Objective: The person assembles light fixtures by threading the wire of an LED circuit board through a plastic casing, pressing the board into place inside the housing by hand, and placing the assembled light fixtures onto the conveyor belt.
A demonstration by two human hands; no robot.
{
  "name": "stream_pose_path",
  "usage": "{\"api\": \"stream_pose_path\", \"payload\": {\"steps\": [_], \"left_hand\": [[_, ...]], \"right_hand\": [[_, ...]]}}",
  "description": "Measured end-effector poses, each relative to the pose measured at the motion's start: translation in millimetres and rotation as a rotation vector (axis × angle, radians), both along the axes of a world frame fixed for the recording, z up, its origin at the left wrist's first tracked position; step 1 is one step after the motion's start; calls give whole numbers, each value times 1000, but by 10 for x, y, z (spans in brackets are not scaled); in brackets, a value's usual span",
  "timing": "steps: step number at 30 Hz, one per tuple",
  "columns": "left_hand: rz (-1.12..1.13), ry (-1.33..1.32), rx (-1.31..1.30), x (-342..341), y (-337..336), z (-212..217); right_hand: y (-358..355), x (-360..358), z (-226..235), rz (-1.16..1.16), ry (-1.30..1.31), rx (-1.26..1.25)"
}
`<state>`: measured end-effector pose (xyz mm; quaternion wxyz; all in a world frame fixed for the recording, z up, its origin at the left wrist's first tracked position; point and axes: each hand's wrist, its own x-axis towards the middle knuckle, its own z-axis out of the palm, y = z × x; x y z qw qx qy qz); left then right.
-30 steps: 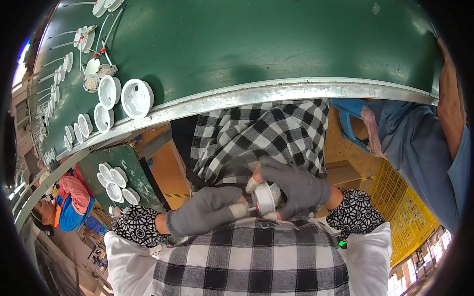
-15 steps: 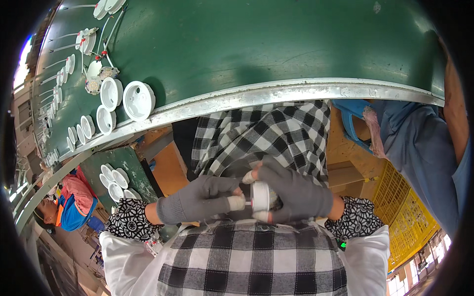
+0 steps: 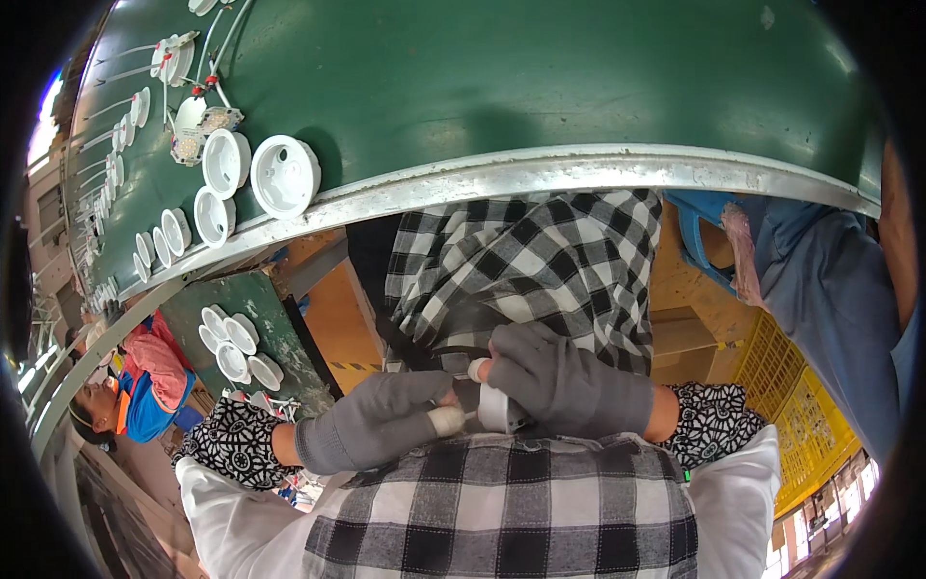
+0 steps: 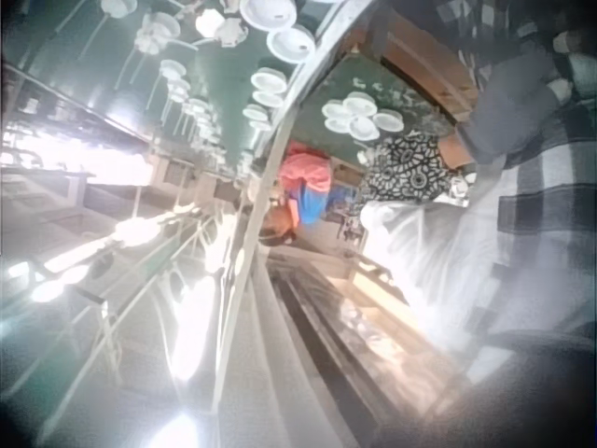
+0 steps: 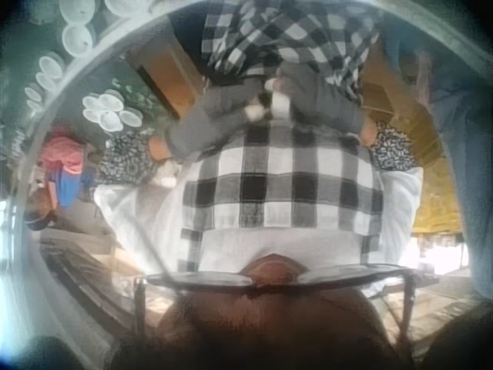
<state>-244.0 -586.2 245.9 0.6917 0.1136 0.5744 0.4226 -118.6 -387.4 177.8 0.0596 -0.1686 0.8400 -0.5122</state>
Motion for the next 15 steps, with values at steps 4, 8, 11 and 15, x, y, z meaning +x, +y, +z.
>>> {"api": "stream_pose_path", "payload": {"steps": [4, 8, 11, 15], "left_hand": [[43, -231, -64, -235, 173, -25], [73, -320, -147, -326, 282, -115], [71, -326, -204, -341, 324, -125], [74, -340, -232, -333, 325, -203]], "right_hand": [[112, -39, -140, 134, -465, -339], [157, -90, -222, 112, -932, -844], [103, 35, -391, 19, -1053, -1156], [46, 288, -786, -8, -1247, -1404]]}}
